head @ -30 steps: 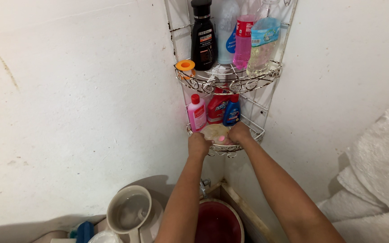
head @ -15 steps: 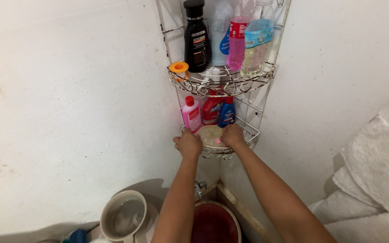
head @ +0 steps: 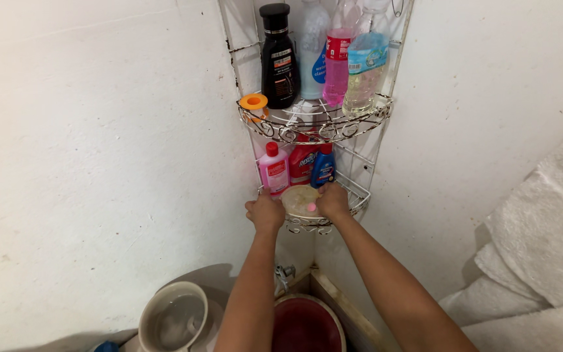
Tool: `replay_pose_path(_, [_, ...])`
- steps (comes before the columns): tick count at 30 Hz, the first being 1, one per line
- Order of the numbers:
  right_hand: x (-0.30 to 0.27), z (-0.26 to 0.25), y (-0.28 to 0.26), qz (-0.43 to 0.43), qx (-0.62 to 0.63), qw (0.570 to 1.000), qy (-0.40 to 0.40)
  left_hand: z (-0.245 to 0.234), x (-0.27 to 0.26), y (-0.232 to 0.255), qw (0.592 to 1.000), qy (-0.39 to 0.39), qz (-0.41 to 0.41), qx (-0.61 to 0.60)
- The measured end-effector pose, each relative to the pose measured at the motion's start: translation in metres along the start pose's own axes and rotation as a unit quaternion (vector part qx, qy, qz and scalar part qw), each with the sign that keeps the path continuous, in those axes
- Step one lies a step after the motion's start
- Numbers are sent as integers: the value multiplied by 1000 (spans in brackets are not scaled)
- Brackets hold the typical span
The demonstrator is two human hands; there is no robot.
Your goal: The person cleans and arranges various bathroom items on a corner wall shelf. They wipe down bottles of shampoo, body wash, and other toiletries with a cloth, then place them on the shelf. They also organize a small container of soap and a sponge.
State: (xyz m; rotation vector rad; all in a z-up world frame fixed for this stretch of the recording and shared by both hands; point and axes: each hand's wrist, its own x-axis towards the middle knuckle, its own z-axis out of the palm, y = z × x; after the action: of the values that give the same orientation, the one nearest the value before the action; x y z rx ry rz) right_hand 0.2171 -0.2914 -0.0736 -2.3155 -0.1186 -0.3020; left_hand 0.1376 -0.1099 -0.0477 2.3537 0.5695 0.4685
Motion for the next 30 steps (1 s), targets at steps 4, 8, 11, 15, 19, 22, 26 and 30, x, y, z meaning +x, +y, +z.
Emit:
replay_pose_path(4, [-2,-3,-4,25,27,999,10,-3,-1,-6,1000,19,13,-21])
replay_pose_path(8, [-4,-4,-4,-1,27,999,35,-13,-6,-9,999,28,16,-36])
replay_pose_path(11, [-5,-5,-6,13,44,998,31,-23,-11,-15,997,60,41,-36])
replay_pose_path(15, [-15,-11,-19,12,53,997,45,-40,-22,-21,997,68,27,-38])
replay_pose_path(19, [-26,-9,-38,-38,19,994,103,-58,-27,-26,997,58,15,-41])
replay_pose_path(22, [-33,1,-56,-117,21,979,166,-68,-26,-34,995,62,46,-58])
replay_pose_path(26, [-48,30,-93,-173,56,967,181,-74,-22,-51,994,46,79,-56])
replay_pose_path(30, [-82,78,-126,-145,110,983,23,-88,-19,-87,996,6,84,-13])
